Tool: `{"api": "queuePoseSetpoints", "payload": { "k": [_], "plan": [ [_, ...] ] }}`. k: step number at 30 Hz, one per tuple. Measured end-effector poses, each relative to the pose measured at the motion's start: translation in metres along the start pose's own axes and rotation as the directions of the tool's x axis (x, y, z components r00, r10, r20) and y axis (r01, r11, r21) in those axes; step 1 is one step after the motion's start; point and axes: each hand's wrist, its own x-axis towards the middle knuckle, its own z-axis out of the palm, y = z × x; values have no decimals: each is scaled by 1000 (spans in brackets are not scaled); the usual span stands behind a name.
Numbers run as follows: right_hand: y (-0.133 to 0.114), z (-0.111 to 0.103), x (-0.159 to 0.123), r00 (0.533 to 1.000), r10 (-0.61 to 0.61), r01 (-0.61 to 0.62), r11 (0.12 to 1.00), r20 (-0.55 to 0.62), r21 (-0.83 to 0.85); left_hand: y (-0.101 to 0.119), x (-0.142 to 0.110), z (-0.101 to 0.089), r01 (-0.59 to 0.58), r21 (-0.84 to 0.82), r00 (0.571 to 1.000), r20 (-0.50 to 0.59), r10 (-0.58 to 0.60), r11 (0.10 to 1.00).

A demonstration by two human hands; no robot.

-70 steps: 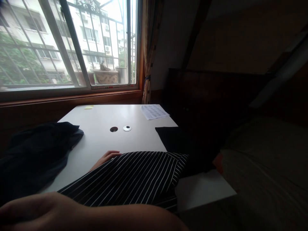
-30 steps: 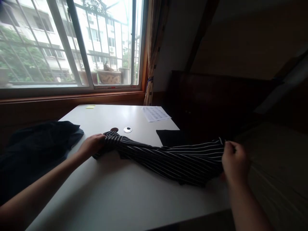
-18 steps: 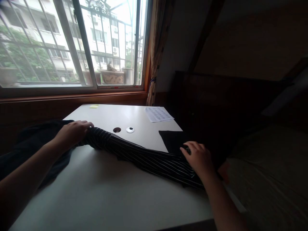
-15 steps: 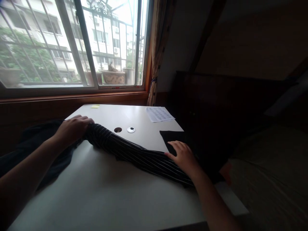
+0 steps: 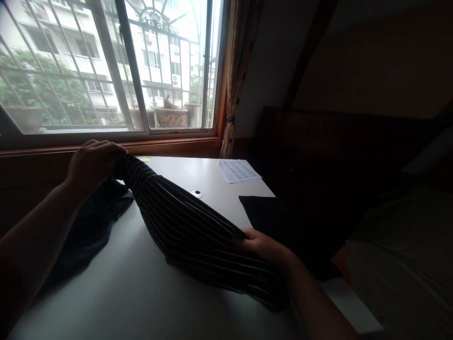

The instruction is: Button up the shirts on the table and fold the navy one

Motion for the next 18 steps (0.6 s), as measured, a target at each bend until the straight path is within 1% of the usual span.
{"api": "queuePoseSetpoints", "payload": {
  "k": [1,2,3,4,5,6,7,8,9,10,11,12,13,14,15,16,17,18],
  "plan": [
    [2,-9,3,999,-13,11,999,-42,-31,1,3,0,-1,-7,999,35,2,1000],
    [5,-19,7,996,-34,25,994,-85,-104,2,6,2,-3,-12,996,85,4,1000],
    [9,-29,12,988,-61,29,976,-143,-216,4,9,5,-5,-13,989,146,6,1000],
    [13,-37,18,969,-99,9,930,-226,-367,6,11,10,-3,-9,978,207,5,1000],
    [18,-43,24,930,-162,-37,851,-330,-523,8,11,17,-2,-2,965,263,3,1000],
    [22,-46,30,872,-251,-98,752,-420,-652,10,11,26,-8,-1,953,304,8,1000],
    [24,-44,34,800,-358,-158,648,-481,-745,13,10,36,-15,-13,946,323,18,1000],
    [26,-38,38,730,-464,-197,560,-502,-805,15,8,47,-24,-38,946,321,35,999],
    [26,-28,40,676,-555,-198,497,-485,-845,16,4,60,-33,-93,953,298,60,995],
    [24,-14,42,652,-619,-152,459,-438,-875,18,-1,72,-22,-165,965,253,64,986],
    [22,3,43,651,-661,-61,443,-372,-894,19,-6,85,16,-246,980,197,34,969],
    [19,21,44,676,-684,65,427,-275,-902,20,-12,96,83,-330,990,133,-41,940],
    [16,40,44,696,-695,185,417,-181,-890,21,-18,105,169,-406,986,78,-150,898],
    [14,58,45,715,-693,284,411,-95,-866,22,-24,113,245,-459,966,37,-257,854],
    [12,75,46,725,-689,373,394,-2,-840,22,-29,119,308,-493,937,9,-349,814],
    [10,90,48,731,-681,422,386,56,-820,23,-34,123,353,-509,910,-9,-415,785],
    [10,102,51,740,-667,442,390,83,-808,24,-39,124,379,-511,892,-22,-452,772],
    [10,112,55,750,-652,455,388,110,-802,24,-44,124,389,-509,884,-28,-467,767]
  ]
}}
